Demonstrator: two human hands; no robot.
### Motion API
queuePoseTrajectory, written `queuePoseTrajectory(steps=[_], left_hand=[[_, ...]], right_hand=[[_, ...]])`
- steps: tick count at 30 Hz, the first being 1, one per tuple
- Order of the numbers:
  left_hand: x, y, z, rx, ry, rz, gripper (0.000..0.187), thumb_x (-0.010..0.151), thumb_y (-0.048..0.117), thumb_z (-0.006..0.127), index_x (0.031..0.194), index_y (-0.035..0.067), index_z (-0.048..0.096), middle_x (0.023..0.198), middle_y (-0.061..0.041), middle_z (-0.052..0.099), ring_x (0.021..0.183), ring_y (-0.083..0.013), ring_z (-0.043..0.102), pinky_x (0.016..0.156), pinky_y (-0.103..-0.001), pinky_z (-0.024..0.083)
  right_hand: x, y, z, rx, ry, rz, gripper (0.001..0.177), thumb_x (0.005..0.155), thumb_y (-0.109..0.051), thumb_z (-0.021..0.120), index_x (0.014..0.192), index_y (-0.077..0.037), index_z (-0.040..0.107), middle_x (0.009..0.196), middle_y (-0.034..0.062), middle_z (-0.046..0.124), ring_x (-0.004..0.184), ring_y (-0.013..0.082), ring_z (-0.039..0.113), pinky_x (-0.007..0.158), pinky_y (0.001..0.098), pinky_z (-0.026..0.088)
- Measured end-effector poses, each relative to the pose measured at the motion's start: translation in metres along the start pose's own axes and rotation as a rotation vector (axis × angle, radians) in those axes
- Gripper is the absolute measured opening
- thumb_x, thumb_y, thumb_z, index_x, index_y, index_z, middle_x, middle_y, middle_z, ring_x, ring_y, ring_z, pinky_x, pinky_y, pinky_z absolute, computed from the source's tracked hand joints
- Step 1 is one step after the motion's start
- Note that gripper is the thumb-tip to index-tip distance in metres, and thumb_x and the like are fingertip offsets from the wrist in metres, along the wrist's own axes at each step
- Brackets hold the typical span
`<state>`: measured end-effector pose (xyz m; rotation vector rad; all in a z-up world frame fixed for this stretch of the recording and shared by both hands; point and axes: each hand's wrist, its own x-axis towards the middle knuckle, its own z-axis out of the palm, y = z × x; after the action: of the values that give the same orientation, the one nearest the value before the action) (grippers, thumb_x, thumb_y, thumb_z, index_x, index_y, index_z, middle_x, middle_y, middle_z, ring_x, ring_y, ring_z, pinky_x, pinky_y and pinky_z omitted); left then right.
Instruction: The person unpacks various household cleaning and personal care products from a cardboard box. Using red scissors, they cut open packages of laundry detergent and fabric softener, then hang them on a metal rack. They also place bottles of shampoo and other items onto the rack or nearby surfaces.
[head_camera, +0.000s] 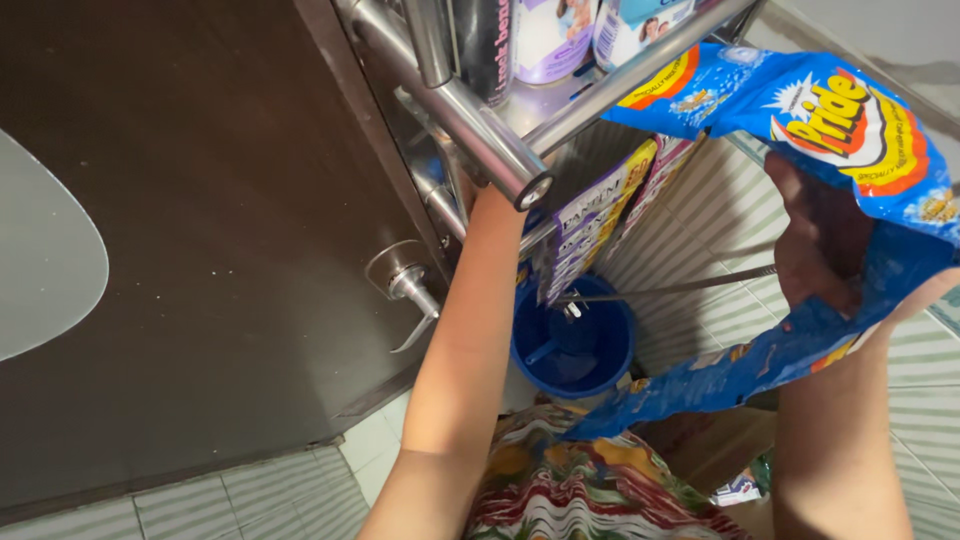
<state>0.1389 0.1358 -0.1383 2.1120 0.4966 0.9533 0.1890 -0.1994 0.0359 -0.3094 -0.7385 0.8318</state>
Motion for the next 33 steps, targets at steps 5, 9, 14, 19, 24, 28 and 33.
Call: queuePoseTrajectory(steps=[5,9,14,19,24,28,33], left_hand=[[0.000,-0.003,0.004,0.069,-0.017,0.021,0.023,0.098,0.024,0.062,0.113,0.007,0.067,0.102,-0.015,0.071,0.095,-0.0297,0.069,0.086,-0.041,0.055],[-0.009,-0.008,0.010,0.128,-0.039,0.045,0.024,0.098,0.024,0.061,0.115,0.007,0.066,0.104,-0.015,0.071,0.098,-0.0304,0.068,0.088,-0.042,0.055],[-0.018,-0.009,0.015,0.202,-0.050,0.084,0.024,0.099,0.023,0.059,0.117,0.008,0.065,0.107,-0.015,0.070,0.101,-0.0312,0.068,0.090,-0.043,0.055],[-0.021,-0.008,0.015,0.280,-0.061,0.146,0.025,0.099,0.022,0.058,0.119,0.008,0.065,0.110,-0.016,0.070,0.105,-0.0321,0.068,0.092,-0.043,0.055],[-0.027,-0.005,0.014,0.362,-0.065,0.205,0.026,0.100,0.022,0.057,0.121,0.008,0.064,0.113,-0.016,0.070,0.108,-0.0330,0.067,0.095,-0.044,0.055],[-0.036,-0.007,0.012,0.416,-0.051,0.244,0.027,0.101,0.022,0.056,0.123,0.008,0.063,0.115,-0.016,0.070,0.111,-0.0337,0.067,0.096,-0.044,0.054],[-0.055,-0.007,0.008,0.492,-0.014,0.288,0.028,0.101,0.021,0.055,0.125,0.008,0.063,0.118,-0.016,0.069,0.115,-0.0346,0.067,0.099,-0.045,0.054]], right_hand=[[0.008,0.001,0.012,0.086,0.081,0.003,0.094,0.088,-0.033,0.071,0.164,0.002,0.029,0.162,0.0320,0.040,0.139,0.0502,0.053,0.039,0.0249,0.050],[0.009,0.003,0.022,0.070,0.174,0.016,0.077,0.092,-0.030,0.050,0.157,0.009,0.036,0.149,0.0370,0.051,0.124,0.0515,0.062,0.036,0.0275,0.050],[0.010,0.001,0.014,-0.115,0.210,0.003,0.065,0.105,-0.027,0.039,0.156,0.014,0.037,0.146,0.0356,0.050,0.124,0.0482,0.062,0.042,0.0249,0.046],[0.021,-0.001,0.013,0.094,0.193,0.094,0.072,0.093,-0.023,0.041,0.152,0.018,0.037,0.144,0.0442,0.050,0.130,0.0546,0.057,0.035,0.0305,0.047],[0.024,0.000,0.003,-0.015,0.198,0.084,0.070,0.092,-0.019,0.040,0.152,0.017,0.037,0.145,0.0403,0.048,0.133,0.0517,0.055,0.044,0.0312,0.051],[0.028,0.006,-0.009,-0.359,0.181,-0.022,0.067,0.102,-0.027,0.038,0.156,0.013,0.031,0.151,0.0294,0.042,0.133,0.0444,0.051,0.082,0.0306,0.057],[0.036,0.010,0.008,0.163,0.064,0.167,0.073,0.089,-0.015,0.039,0.155,0.016,0.035,0.147,0.0412,0.049,0.137,0.0521,0.052,0.041,0.0328,0.058]])
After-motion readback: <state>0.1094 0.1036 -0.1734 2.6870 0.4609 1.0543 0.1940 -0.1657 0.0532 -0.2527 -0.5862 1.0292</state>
